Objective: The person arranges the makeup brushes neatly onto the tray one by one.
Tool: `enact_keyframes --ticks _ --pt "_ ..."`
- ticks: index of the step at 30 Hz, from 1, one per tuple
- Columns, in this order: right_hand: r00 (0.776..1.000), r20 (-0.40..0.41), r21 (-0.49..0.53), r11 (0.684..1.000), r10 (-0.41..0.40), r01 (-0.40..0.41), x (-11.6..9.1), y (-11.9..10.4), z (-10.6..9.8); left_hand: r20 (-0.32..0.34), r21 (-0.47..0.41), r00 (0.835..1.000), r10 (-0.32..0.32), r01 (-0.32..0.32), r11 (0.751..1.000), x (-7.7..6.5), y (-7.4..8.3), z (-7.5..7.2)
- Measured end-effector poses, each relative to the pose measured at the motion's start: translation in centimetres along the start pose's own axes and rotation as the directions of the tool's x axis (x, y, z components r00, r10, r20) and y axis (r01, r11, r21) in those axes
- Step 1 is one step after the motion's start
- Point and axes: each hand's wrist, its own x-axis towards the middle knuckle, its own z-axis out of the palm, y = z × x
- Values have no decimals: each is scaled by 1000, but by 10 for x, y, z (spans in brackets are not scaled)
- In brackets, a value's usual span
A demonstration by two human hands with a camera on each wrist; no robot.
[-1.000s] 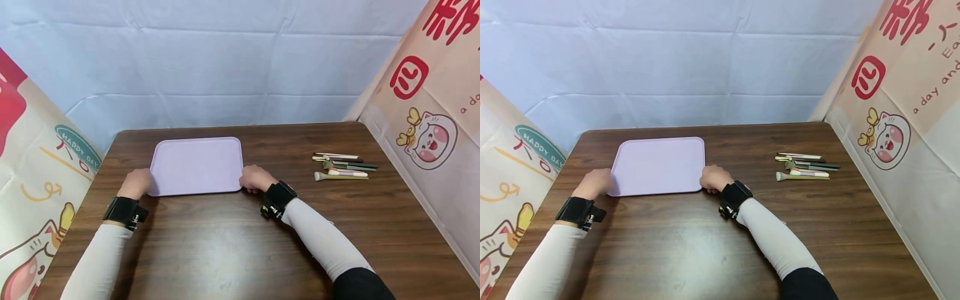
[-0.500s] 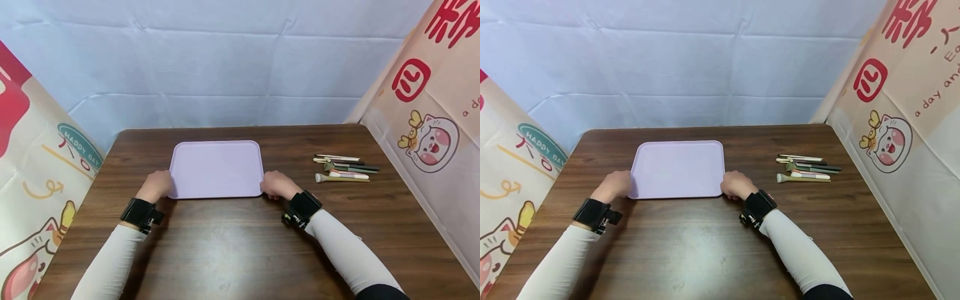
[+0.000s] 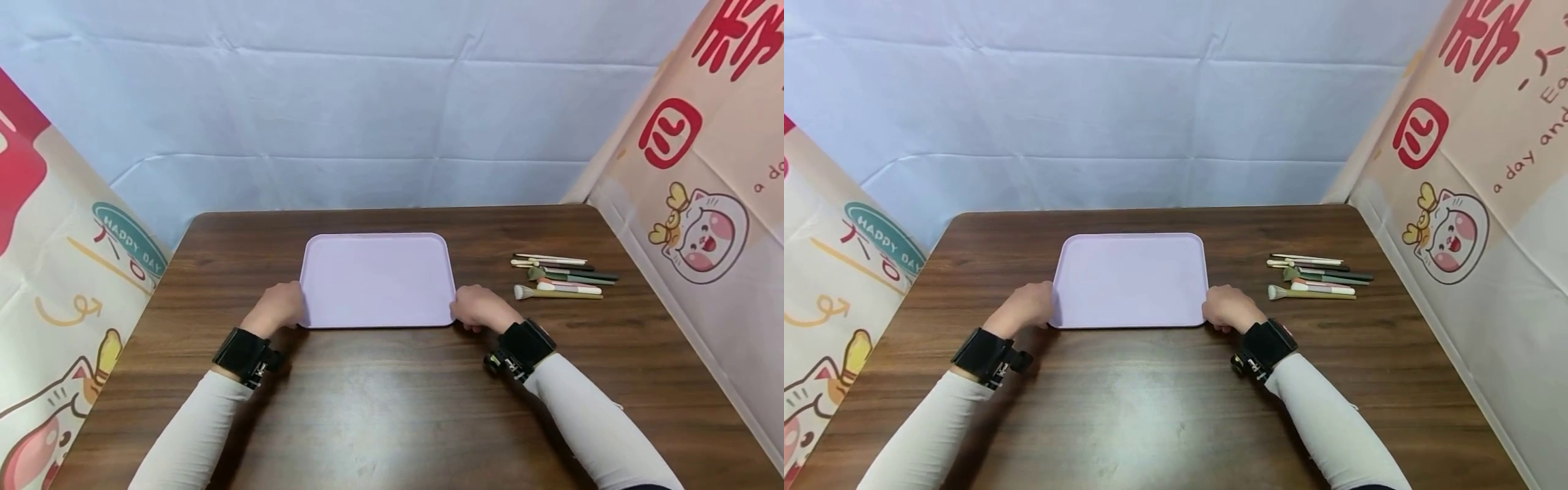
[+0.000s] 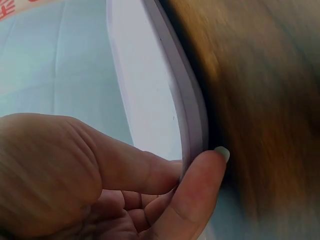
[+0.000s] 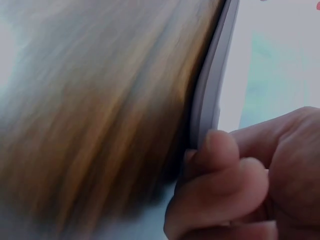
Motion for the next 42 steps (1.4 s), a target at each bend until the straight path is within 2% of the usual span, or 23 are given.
enact_keyframes --ticks 14,19,22,26,34,42 --pt "1000 2 -27 999 23 -22 -19 26 2 38 18 999 23 -24 1000 0 25 8" --pt "1000 -7 -17 1000 17 -17 -27 32 3 33 -64 999 20 -17 998 -2 27 10" --pt "1000 -20 -30 1000 8 -9 -33 34 4 31 -152 999 12 -7 988 -5 29 10" --pt "999 -32 -32 999 -2 1 -37 37 5 21 -196 1000 10 -6 981 -8 32 10" --pt "999 -28 -21 1000 20 -21 -38 46 8 48 -204 998 28 -18 979 -13 40 14" --pt "999 -34 -5 1000 23 -24 -40 48 9 60 -223 997 54 -39 974 -10 38 19"
